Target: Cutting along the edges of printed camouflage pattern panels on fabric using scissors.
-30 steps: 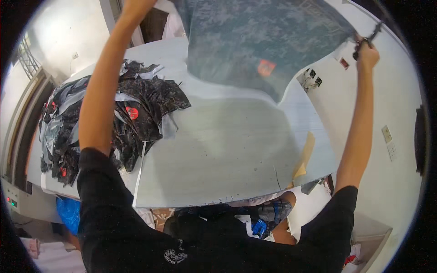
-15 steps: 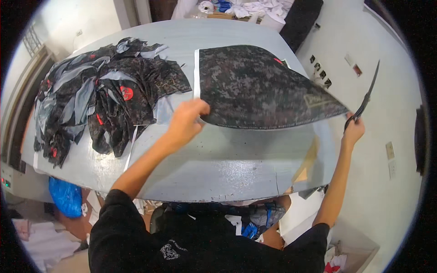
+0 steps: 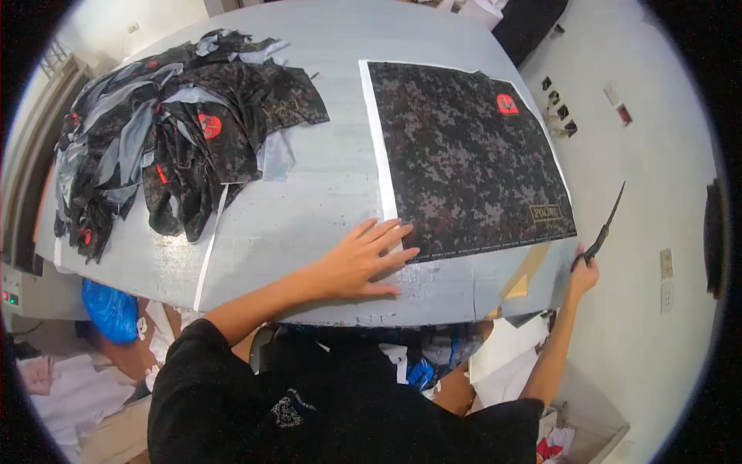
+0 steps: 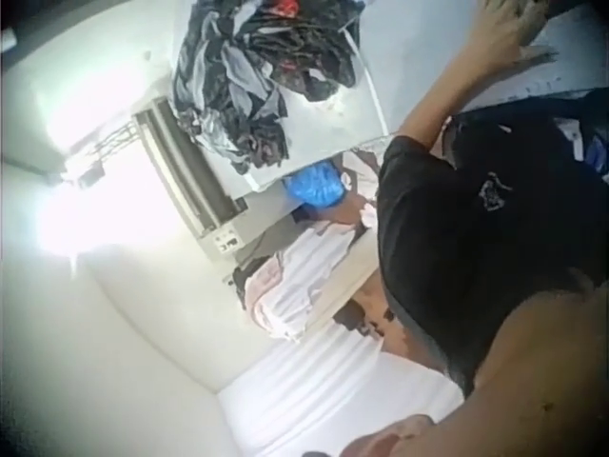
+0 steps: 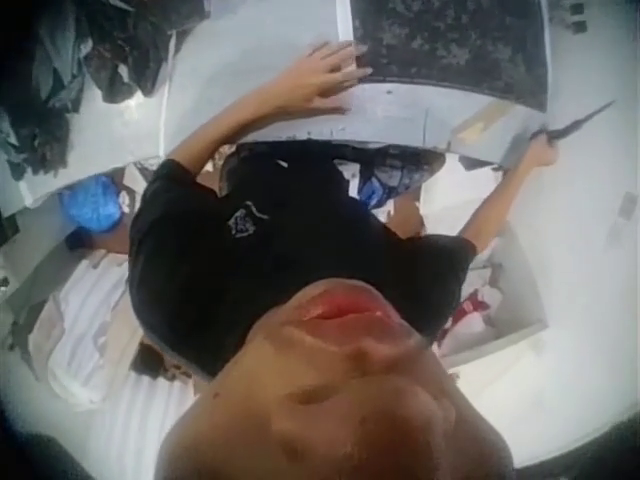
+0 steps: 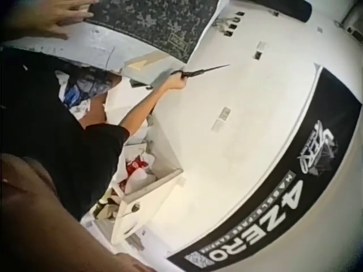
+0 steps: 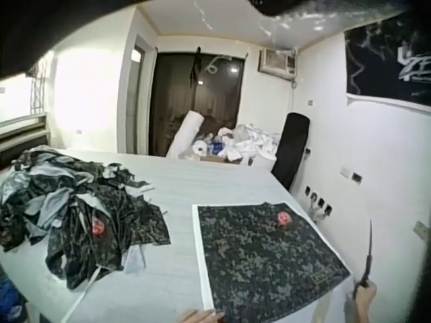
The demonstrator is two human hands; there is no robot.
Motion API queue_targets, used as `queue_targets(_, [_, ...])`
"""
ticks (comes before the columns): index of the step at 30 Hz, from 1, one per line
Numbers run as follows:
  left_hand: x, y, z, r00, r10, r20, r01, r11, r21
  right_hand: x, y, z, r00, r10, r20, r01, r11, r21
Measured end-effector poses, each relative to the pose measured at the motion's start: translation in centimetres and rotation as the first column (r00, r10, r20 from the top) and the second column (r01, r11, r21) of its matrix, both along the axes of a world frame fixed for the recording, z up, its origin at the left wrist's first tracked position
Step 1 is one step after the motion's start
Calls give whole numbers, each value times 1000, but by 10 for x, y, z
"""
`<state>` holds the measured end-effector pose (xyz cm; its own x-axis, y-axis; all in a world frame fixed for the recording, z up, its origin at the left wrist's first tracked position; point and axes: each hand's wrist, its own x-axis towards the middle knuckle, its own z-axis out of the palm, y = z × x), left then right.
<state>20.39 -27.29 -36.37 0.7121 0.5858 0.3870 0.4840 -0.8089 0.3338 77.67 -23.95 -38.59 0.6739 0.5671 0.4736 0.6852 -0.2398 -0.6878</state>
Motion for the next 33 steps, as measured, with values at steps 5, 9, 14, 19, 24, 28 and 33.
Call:
queue_targets(5, [-12, -8, -35, 981, -27, -190, 0, 990, -138, -100, -109, -15, 852, 190, -488, -245, 968, -51])
queue_targets(9, [-5, -12, -41, 979, -26, -204, -6, 988, -153, -179, -207, -11, 623, 174, -763, -362, 928, -84])
queue_targets(14, [-2, -24, -80, 984, -33, -176, -13, 967, -254, -229, -279, -27, 414, -57, -909, -545, 783, -298])
queue_targets(19, [-15, -11, -90, 989, -84, -118, 46, 955, -294, -267, -296, -10, 214, -58, -975, -664, 723, -189])
queue_targets(24, [-29, -1, -95, 991, -117, -67, 94, 957, -275, -285, -289, -10, 209, -130, -969, -823, 511, -246])
queue_targets(28, [-40, 0, -99, 987, -119, -111, 81, 951, -300, -294, -265, -18, 210, -167, -963, -891, 374, -259])
queue_targets(33, [-51, 3, -105, 985, -140, -99, 102, 943, -318, -314, -242, -29, 223, -122, -967, -908, 334, -252])
